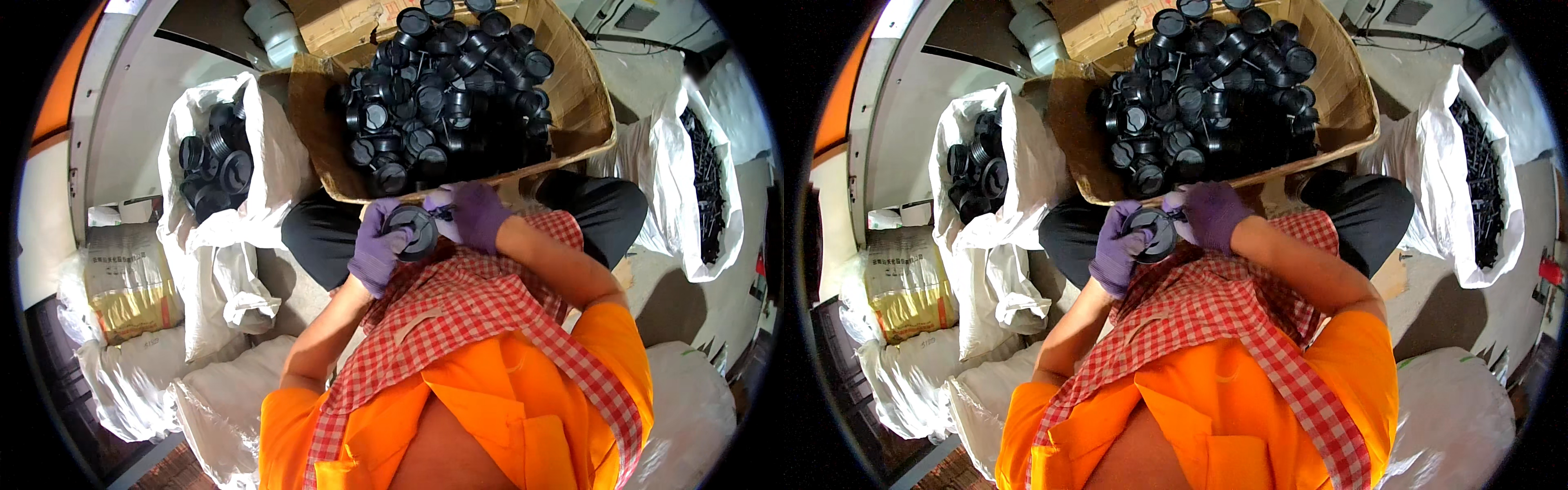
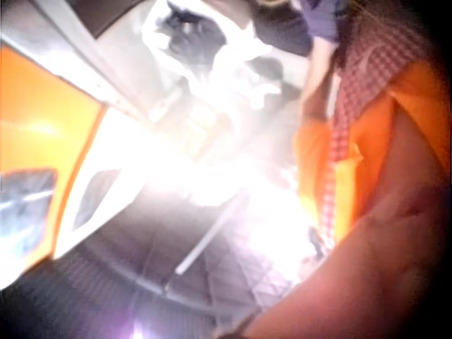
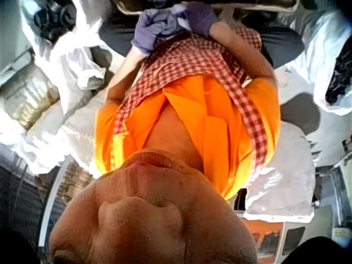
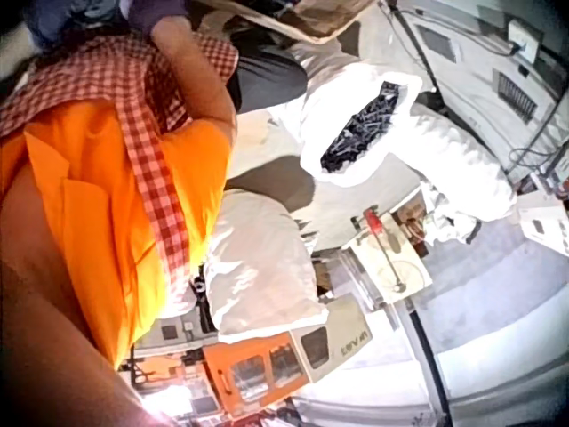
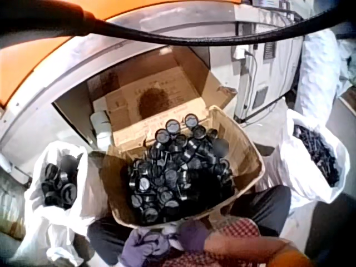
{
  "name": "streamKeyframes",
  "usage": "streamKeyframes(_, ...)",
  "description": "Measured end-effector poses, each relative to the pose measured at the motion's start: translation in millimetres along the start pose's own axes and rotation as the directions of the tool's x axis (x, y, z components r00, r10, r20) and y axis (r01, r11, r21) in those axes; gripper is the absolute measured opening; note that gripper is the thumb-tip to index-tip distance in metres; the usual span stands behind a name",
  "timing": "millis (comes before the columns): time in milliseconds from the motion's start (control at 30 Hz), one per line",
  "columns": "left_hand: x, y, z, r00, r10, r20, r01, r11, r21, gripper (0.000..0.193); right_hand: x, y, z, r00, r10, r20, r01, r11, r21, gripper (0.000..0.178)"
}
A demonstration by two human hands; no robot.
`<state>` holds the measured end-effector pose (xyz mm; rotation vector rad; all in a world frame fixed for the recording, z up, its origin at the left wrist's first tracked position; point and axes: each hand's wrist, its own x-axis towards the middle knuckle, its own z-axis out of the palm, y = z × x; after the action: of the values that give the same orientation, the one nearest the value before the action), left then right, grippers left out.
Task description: The person sorts black plastic round parts by hand from a cardboard box into different white bags.
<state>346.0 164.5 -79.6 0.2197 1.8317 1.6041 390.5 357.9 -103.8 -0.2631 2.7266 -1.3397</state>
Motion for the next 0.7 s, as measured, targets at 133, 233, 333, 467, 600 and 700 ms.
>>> streamKeyframes(133, -8.5, 27.7, -16.0, 0.867, 0.192, 0.460, -0.486, 0.531, 0.694, 0.041, 3.8, -7.0, -1.6, 0.849, 0.094, 0.520, -0.106, 0.994, -0.007, 0.024)
streamKeyframes(233, -10.9, 48.0, -26.8, 0.846, 0.167, 0.507, -0.352, 0.888, 0.295, 0.039, 11.7, -2.2, -19.7, 0.617, -0.136, 0.775, -0.377, 0.813, 0.443, 0.029)
streamKeyframes(333, -13.2, 23.6, -41.3, 0.968, 0.218, 0.125, -0.099, 0.789, -0.607, 0.050, 19.9, 6.0, -16.1, 0.843, -0.453, 0.290, -0.211, 0.218, 0.953, 0.025)
streamKeyframes(467, -1.4, 25.8, -10.6, 0.974, 0.183, 0.135, -0.100, 0.878, -0.467, 0.054, 46.3, 10.8, 15.2, 0.966, -0.232, -0.111, 0.052, -0.245, 0.968, 0.014)
streamKeyframes(600, 3.8, 8.9, -2.8, 0.995, 0.012, 0.095, 0.064, 0.658, -0.750, 0.048, 77.9, -1.5, 12.2, 0.790, -0.356, -0.499, 0.484, 0.862, 0.150, 0.008)
streamKeyframes(700, 8.8, 35.7, -8.8, 0.790, 0.613, 0.019, -0.376, 0.460, 0.804, 0.055, 100.3, 49.2, 14.2, 0.785, -0.015, -0.619, -0.019, 0.999, -0.049, 0.016)
